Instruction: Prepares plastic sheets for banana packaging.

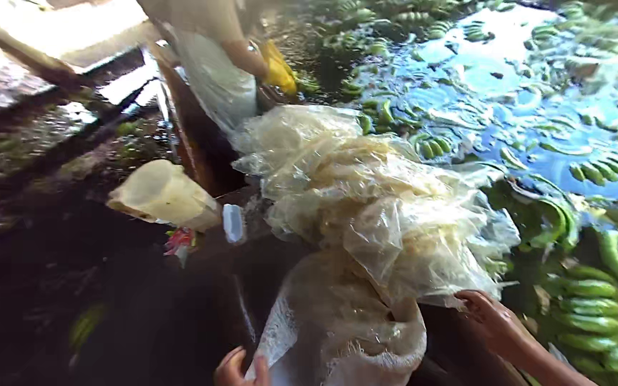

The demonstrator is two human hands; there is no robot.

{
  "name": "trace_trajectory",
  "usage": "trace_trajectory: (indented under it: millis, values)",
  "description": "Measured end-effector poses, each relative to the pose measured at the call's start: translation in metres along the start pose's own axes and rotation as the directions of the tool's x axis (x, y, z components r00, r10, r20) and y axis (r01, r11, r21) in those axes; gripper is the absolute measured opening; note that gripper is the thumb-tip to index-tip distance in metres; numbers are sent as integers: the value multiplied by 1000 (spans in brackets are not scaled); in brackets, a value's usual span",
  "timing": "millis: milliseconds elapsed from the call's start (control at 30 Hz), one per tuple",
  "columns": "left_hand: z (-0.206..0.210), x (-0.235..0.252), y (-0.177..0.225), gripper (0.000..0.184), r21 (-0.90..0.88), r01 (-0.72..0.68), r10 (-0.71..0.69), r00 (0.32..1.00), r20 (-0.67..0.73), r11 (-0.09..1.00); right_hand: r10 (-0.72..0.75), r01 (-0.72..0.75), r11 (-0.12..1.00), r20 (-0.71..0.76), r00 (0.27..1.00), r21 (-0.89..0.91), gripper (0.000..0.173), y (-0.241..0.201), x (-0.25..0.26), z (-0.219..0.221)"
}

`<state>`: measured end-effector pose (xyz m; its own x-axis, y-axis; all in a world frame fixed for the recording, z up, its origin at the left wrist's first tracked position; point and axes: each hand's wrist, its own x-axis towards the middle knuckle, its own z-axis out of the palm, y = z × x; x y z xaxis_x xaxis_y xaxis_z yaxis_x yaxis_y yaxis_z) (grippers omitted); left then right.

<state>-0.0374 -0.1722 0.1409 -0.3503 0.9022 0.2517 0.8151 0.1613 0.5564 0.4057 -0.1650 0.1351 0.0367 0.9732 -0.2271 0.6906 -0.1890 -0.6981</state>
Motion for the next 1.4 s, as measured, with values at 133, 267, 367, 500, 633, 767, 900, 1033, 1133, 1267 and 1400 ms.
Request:
trace_trajectory:
  millis: [133, 267, 367, 500, 633, 767, 900, 1033, 1133, 1267, 1400]
  values:
    - [42, 11, 10, 57, -151, 84, -1, 876, 483, 985, -80, 80, 997, 1, 997, 6, 52, -1, 5, 14]
    - [53, 21, -46, 78, 295, 18, -132, 918, 373, 955, -90, 92, 996, 94, 992, -22, 66, -4, 9, 22]
    - [44, 27, -74, 86, 425, 146, -287, 913, 289, 893, -77, 82, 996, 113, 991, -44, 69, -1, 11, 22]
    - [56, 15, -98, 79, 399, 222, -339, 906, 253, 890, -49, 57, 997, 122, 991, -60, 70, 3, 14, 29]
    - [68, 13, -106, 60, 402, 229, -321, 930, 179, 886, -3, 15, 995, 126, 992, -95, 72, 5, 22, 38]
    - [67, 14, -108, 54, 376, 236, -307, 941, 140, 896, 32, -14, 990, 126, 991, -140, 74, 3, 30, 46]
    - [68, 17, -107, 71, 341, 365, -414, 907, 80, 866, 32, -14, 983, 93, 995, -185, 73, 3, 35, 55]
    - [68, 20, -107, 70, 363, 412, -469, 879, 82, 836, 75, -50, 972, 100, 992, -232, 73, -3, 39, 59]
    - [68, 21, -107, 69, 352, 407, -464, 881, 92, 843, 112, -81, 969, 123, 986, -235, 74, -6, 41, 56]
    - [67, 20, -108, 69, 344, 395, -446, 891, 83, 852, 84, -67, 985, 109, 990, -156, 71, -12, 31, 39]
    - [67, 20, -105, 70, 352, 409, -463, 883, 79, 842, -91, 79, 959, -30, 995, -272, 71, -7, 16, 29]
